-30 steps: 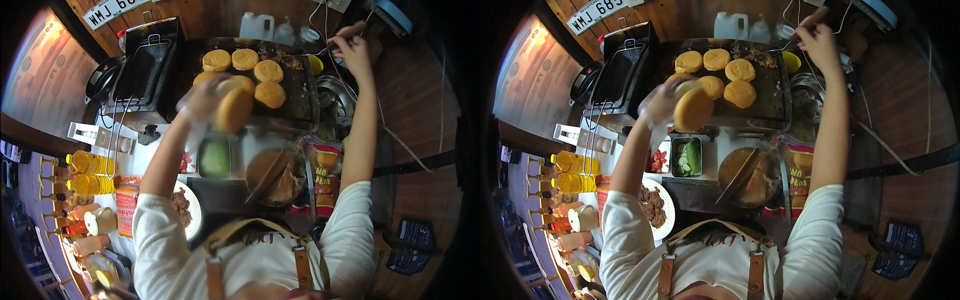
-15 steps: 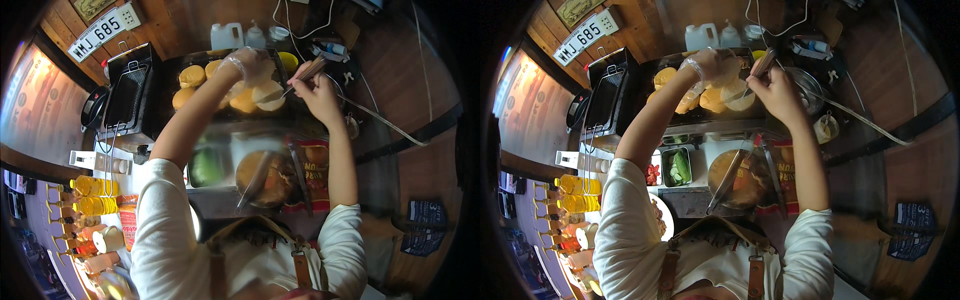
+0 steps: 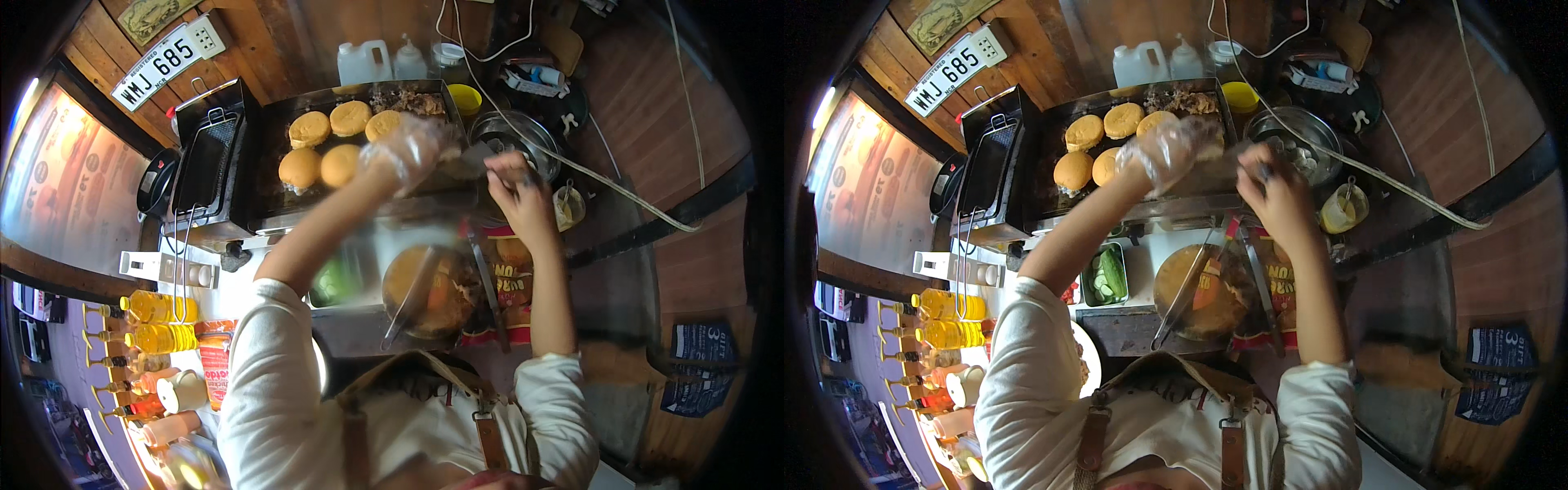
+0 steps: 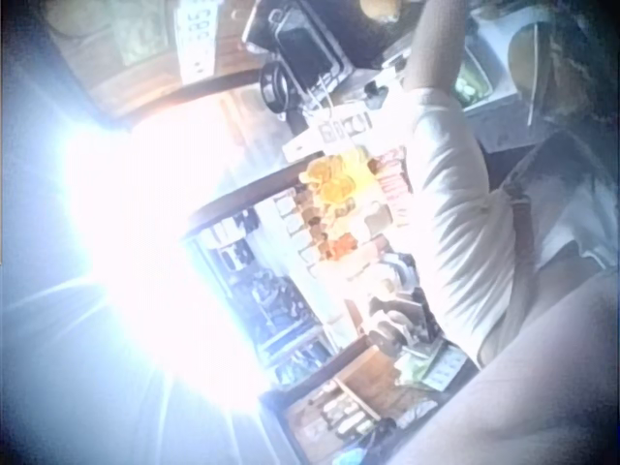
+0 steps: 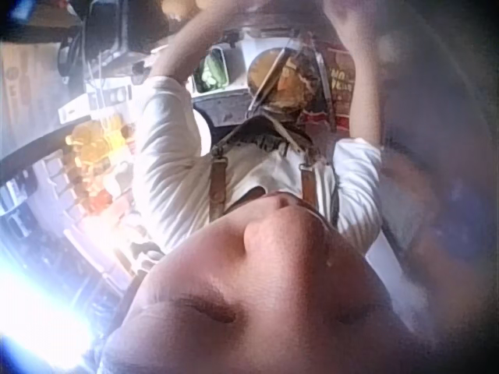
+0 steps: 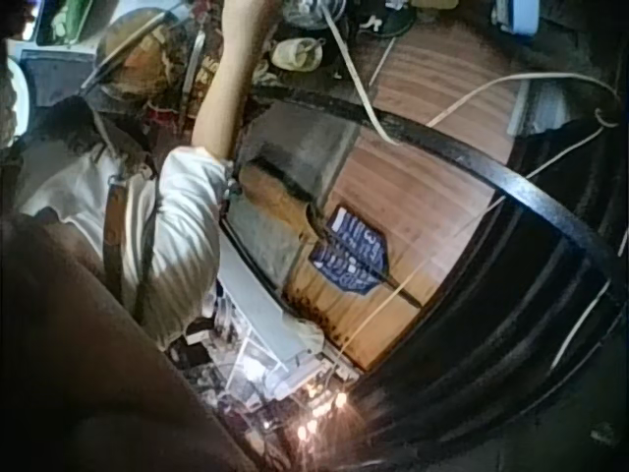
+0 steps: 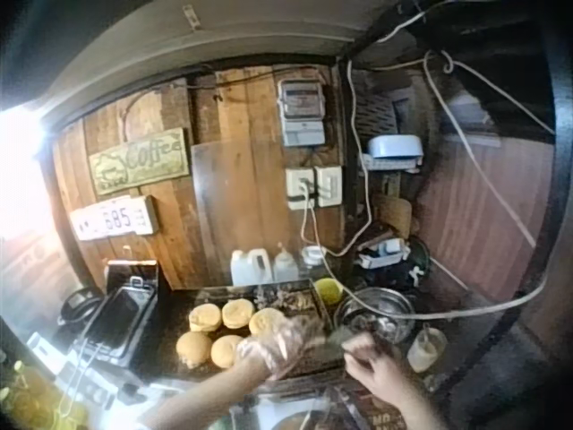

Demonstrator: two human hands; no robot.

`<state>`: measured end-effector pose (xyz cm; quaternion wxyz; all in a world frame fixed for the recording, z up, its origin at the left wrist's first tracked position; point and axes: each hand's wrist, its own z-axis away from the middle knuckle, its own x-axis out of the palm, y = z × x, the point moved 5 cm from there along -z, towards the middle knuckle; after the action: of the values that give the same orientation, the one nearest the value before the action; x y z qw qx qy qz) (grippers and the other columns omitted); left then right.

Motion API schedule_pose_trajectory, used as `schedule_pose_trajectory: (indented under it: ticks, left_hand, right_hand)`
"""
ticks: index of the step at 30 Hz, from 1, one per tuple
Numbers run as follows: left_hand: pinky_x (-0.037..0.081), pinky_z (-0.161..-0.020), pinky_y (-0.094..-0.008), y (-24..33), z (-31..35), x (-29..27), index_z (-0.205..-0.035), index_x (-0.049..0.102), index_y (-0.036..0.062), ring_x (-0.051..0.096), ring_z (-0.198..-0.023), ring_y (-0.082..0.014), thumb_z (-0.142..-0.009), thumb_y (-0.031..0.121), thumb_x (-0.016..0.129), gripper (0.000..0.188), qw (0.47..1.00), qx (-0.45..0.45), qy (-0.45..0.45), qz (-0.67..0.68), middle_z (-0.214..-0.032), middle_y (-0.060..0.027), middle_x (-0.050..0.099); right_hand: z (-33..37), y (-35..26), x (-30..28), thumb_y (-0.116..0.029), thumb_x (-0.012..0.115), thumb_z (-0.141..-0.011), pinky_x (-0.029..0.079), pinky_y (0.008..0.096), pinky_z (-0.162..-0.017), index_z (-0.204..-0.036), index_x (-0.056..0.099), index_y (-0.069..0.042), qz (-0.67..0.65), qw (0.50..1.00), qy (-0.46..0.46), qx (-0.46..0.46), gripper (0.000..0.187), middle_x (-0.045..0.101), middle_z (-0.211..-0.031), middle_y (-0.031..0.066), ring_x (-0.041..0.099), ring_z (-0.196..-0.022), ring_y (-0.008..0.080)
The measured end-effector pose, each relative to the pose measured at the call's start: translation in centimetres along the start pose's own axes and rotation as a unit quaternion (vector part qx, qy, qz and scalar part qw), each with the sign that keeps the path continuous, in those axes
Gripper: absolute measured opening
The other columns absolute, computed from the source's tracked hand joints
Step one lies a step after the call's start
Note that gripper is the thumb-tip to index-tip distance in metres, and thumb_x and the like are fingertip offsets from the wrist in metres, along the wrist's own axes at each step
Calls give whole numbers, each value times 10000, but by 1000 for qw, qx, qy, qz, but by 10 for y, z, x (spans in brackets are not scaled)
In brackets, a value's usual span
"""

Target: The person prepares burgers by slicing buns with a knife, placing them on a griddle, squeezing sauce from a bottle onto the buns, and transferring cooked patties from a plate to the buns using a spatula.

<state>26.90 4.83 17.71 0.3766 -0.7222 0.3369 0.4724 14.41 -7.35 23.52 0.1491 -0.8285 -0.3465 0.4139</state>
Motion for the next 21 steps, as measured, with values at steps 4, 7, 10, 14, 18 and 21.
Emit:
schedule_pose_trajectory:
  ticks: [4, 7, 10, 14, 18, 21]
  left_hand:
    - [462, -807, -375, 40, 25, 27, -1132, 544, 213, 531, -1017, -245, -761, 151, 523, 377, 999, -45, -28, 5, -1159, -80, 528]
    - [470, -773, -362, 57, 46, 19, -1128, 525, 145, 507, -1007, -279, -723, 126, 521, 406, 1000, -10, -4, 19, -1061, -122, 539]
    - [442, -814, -411, 65, 45, 31, -1162, 479, 100, 540, -961, -286, -757, 186, 511, 415, 995, 79, -17, -54, -1062, -151, 538]
    - [432, -828, -393, 49, 29, 40, -1156, 489, 99, 509, -1032, -292, -762, 158, 512, 399, 994, -67, -47, 70, -1082, -164, 538]
    - [440, -807, -367, 36, 11, 42, -1059, 545, 68, 515, -973, -305, -745, 162, 571, 328, 988, -67, 19, 139, -1027, -166, 539]
    - [439, -830, -349, 27, 2, 33, -1001, 583, 52, 519, -984, -306, -756, 228, 596, 302, 977, -89, 8, 195, -1034, -157, 554]
  right_hand:
    - [48, -18, -40, -41, 586, -788, 468, 294, -684, -905, 498, -27, -19, 1000, 1, 18, 147, 608, -905, 107, 598, -808, 227]
    - [63, -23, -59, -3, 583, -784, 460, 280, -715, -920, 489, -17, -87, 993, 22, 71, 166, 613, -963, 115, 587, -834, 184]
    - [70, -20, -71, 19, 567, -792, 453, 275, -729, -937, 475, -10, -104, 990, 44, 82, 174, 605, -1006, 132, 577, -836, 168]
    - [75, -15, -81, 42, 532, -806, 443, 245, -704, -956, 456, -12, -117, 989, 66, 69, 177, 591, -1034, 157, 555, -764, 131]
    - [73, -13, -84, 49, 515, -811, 429, 216, -649, -949, 456, -19, -131, 986, 76, 76, 165, 599, -1020, 154, 522, -726, 74]
    - [74, -12, -88, 45, 513, -815, 426, 210, -648, -951, 456, -22, -109, 990, 78, 52, 161, 602, -1008, 158, 526, -738, 77]
